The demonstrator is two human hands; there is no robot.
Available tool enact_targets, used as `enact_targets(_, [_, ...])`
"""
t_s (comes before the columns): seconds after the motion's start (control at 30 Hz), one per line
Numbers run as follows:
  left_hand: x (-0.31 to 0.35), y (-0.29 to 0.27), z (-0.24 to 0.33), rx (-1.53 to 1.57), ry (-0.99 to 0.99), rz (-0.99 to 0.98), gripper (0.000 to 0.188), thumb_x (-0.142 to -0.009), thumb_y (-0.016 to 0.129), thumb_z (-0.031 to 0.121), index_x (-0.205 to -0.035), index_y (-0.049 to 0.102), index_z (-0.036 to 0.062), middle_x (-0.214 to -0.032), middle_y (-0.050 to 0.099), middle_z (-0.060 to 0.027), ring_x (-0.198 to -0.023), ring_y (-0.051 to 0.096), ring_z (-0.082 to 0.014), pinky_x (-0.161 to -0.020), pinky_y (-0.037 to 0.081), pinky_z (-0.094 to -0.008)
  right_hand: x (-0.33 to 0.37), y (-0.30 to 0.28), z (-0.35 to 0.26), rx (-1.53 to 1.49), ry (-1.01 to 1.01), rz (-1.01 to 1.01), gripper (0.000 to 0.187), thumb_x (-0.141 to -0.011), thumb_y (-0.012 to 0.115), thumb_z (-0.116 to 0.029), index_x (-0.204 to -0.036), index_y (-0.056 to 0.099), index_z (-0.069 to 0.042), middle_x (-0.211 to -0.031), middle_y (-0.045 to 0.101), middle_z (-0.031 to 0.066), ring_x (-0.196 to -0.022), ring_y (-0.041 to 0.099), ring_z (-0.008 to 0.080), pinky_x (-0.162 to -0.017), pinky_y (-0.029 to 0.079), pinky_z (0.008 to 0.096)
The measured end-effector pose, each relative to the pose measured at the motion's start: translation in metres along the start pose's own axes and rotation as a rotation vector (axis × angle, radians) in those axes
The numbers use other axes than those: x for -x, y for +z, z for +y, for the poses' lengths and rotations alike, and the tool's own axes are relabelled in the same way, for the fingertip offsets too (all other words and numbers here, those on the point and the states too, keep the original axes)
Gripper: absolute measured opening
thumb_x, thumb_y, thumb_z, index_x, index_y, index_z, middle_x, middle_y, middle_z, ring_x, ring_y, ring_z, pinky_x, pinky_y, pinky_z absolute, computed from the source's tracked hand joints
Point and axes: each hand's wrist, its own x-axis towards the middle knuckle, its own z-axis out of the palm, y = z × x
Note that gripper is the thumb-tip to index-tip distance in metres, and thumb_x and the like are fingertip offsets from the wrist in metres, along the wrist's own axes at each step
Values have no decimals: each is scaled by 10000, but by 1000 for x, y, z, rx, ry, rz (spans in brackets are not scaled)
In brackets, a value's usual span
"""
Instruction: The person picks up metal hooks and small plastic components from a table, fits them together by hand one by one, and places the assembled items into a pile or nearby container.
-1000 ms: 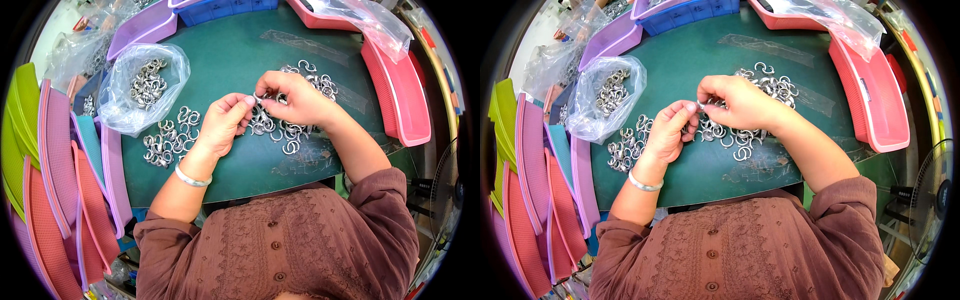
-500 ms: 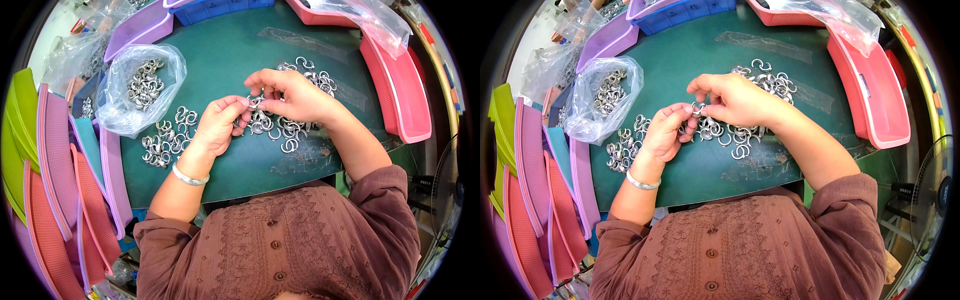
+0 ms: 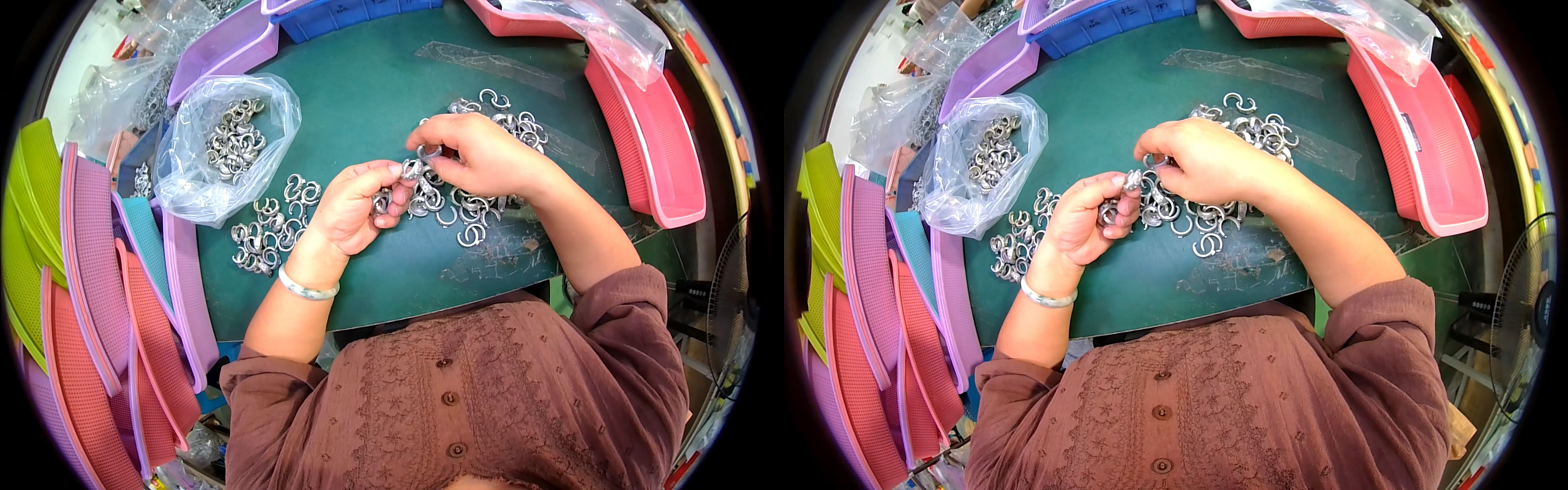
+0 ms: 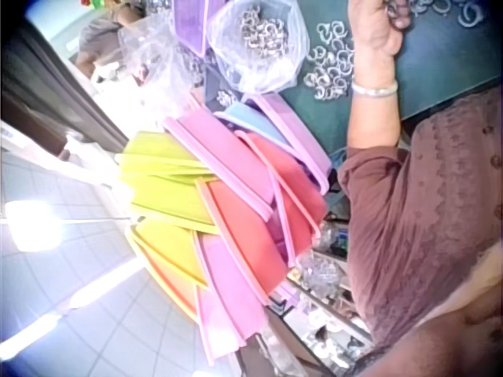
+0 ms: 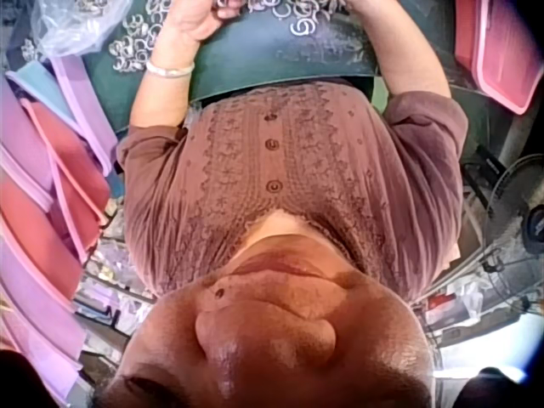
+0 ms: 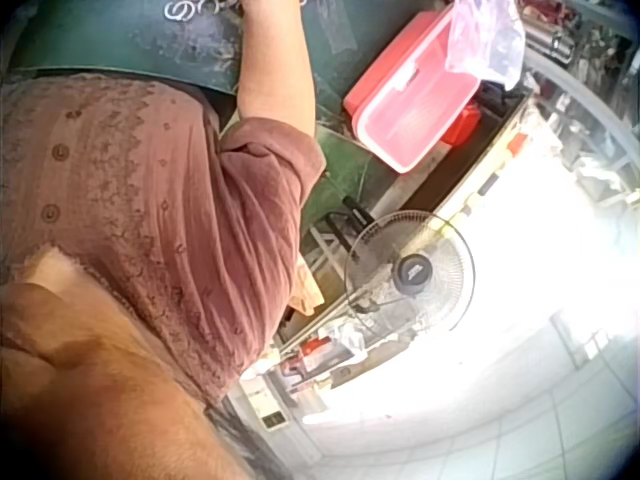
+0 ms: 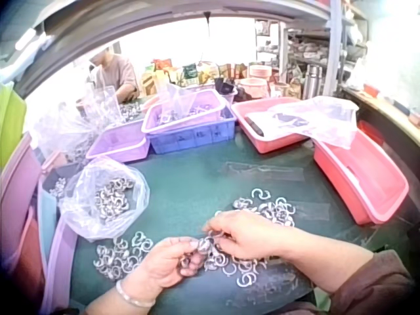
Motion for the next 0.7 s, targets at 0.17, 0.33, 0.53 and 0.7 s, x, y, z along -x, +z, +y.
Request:
enact_targets(0.17, [-2,-5,-1,141,-13,-12,172,-883,483,175,-861,538,13,-672,478,-11,-557,420,-84,-419,303,-174,-1,0,4,146,-102,138,182,-728,606,-56,-904,588,-12,-833,584,88,-875,521,235,-765,416,345])
enact_targets(0.33, [-3,4,-2,181,38,131,165,-879,492,169,-870,544,12,-679,498,-21,-568,443,-84,-421,310,-173,-3,2,-7,-165,23,101,160,-742,661,-128,-836,604,-11,-787,593,75,-770,540,206,-722,427,315])
enact_targets(0.53, [-1,3,-3,165,10,122,191,-867,512,171,-902,564,-9,-692,522,-36,-590,471,-88,-427,321,-173,-3,7,-8,-449,220,97,138,-797,617,-126,-814,609,11,-733,610,54,-681,548,108,-636,438,255])
enact_targets(0.7, [-1,3,-3,160,0,94,206,-863,511,169,-906,575,-22,-692,528,-39,-591,473,-93,-433,327,-177,-4,10,-5,-496,199,96,156,-809,596,-141,-808,623,12,-693,623,49,-637,541,83,-589,439,246])
